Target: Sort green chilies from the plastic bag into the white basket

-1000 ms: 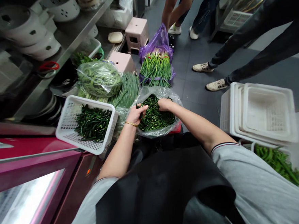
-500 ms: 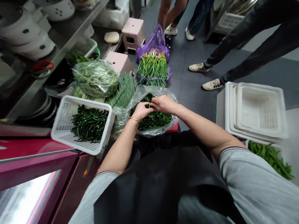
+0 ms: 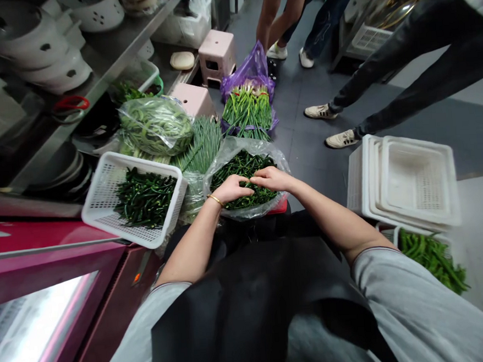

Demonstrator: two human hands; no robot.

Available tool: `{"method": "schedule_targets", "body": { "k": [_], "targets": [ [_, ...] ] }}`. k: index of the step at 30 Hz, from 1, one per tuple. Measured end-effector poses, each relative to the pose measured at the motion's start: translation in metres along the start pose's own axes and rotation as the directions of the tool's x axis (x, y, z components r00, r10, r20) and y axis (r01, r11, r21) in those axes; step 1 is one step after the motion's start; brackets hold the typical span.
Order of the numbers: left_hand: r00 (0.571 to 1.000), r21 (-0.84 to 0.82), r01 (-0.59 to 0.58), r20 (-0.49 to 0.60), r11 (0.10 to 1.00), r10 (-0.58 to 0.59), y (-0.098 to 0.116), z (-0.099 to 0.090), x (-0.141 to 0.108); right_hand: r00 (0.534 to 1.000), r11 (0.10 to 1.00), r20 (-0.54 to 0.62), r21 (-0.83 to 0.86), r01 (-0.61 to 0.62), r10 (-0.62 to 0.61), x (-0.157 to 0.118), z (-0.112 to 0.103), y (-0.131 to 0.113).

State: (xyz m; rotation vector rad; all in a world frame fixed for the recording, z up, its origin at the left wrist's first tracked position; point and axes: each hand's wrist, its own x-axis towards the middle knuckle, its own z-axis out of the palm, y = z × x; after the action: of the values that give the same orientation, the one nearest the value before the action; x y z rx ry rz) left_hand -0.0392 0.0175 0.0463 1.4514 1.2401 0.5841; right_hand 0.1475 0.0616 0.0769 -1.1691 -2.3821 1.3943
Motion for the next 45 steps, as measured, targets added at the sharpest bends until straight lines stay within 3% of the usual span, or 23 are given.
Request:
{"method": "schedule_targets", "body": {
  "k": [3,7,10,14,17,19,22,24,28,31,33,35,38,40,45],
  "targets": [
    [0.998,-0.067,-0.059,0.007,0.996,0.060,0.011,0.005,-0.002,0.997,0.999,-0.056,-0.004,0.054,-0.054,0.007,0.008,-0.003],
    [0.966,-0.181,-0.235,-0.158,0.955,0.207,0.033,0.012,-0.008,0.950,0.978,-0.300,0.207,-0.019,0.082,0.013,0.009,0.005],
    [0.965,-0.365,-0.235,-0.199,0.901,0.171,0.035,0.004,-0.010,0.956,0.982,-0.272,-0.117,-0.148,0.112,0.009,0.000,0.023],
    [0.981,-0.601,-0.111,-0.193,0.792,-0.009,0.018,-0.013,-0.003,0.974,0.759,-0.133,-0.611,-0.227,0.185,0.004,-0.004,0.049],
    [0.972,-0.376,-0.110,-0.233,0.920,0.021,0.012,-0.010,0.010,0.978,0.596,-0.037,-0.788,-0.155,0.205,0.007,-0.004,0.051],
    [0.958,-0.059,-0.140,-0.261,0.988,0.120,0.014,-0.002,0.020,0.991,0.594,-0.026,-0.799,-0.099,0.130,0.006,-0.006,0.041],
    [0.937,0.246,-0.150,-0.275,0.958,0.217,0.021,0.010,0.032,0.999,0.660,-0.031,-0.750,-0.041,0.027,0.002,-0.009,0.020],
    [0.934,0.215,-0.115,-0.309,0.970,0.180,0.022,0.017,0.035,0.992,0.696,-0.116,-0.710,-0.111,0.040,0.002,-0.005,0.009],
    [0.927,-0.205,-0.003,-0.368,0.979,-0.074,0.010,0.026,0.034,0.937,0.748,-0.333,-0.592,-0.299,0.111,0.012,0.016,0.006],
    [0.823,-0.367,0.007,-0.527,0.930,-0.214,-0.006,0.020,0.032,0.921,0.763,-0.361,-0.552,-0.337,0.146,0.016,0.024,0.015],
    [0.758,-0.410,-0.027,-0.603,0.912,-0.248,-0.013,0.009,0.027,0.922,0.750,-0.365,-0.573,-0.331,0.128,0.008,0.022,0.022],
    [0.773,-0.463,-0.069,-0.585,0.884,-0.246,-0.015,-0.004,0.016,0.934,0.760,-0.347,-0.586,-0.281,0.078,-0.010,0.014,0.026],
    [0.866,-0.532,-0.069,-0.452,0.844,-0.214,-0.013,-0.018,-0.006,0.952,0.779,-0.303,-0.589,-0.218,0.037,-0.045,0.003,0.025],
    [0.900,-0.540,-0.059,-0.393,0.840,-0.190,-0.011,-0.022,-0.017,0.962,0.776,-0.274,-0.604,-0.182,0.012,-0.061,0.001,0.020],
    [0.897,-0.465,-0.104,-0.426,0.879,-0.119,-0.004,-0.017,-0.019,0.998,0.700,-0.066,-0.711,-0.057,0.014,-0.049,0.026,0.011]
  ]
}}
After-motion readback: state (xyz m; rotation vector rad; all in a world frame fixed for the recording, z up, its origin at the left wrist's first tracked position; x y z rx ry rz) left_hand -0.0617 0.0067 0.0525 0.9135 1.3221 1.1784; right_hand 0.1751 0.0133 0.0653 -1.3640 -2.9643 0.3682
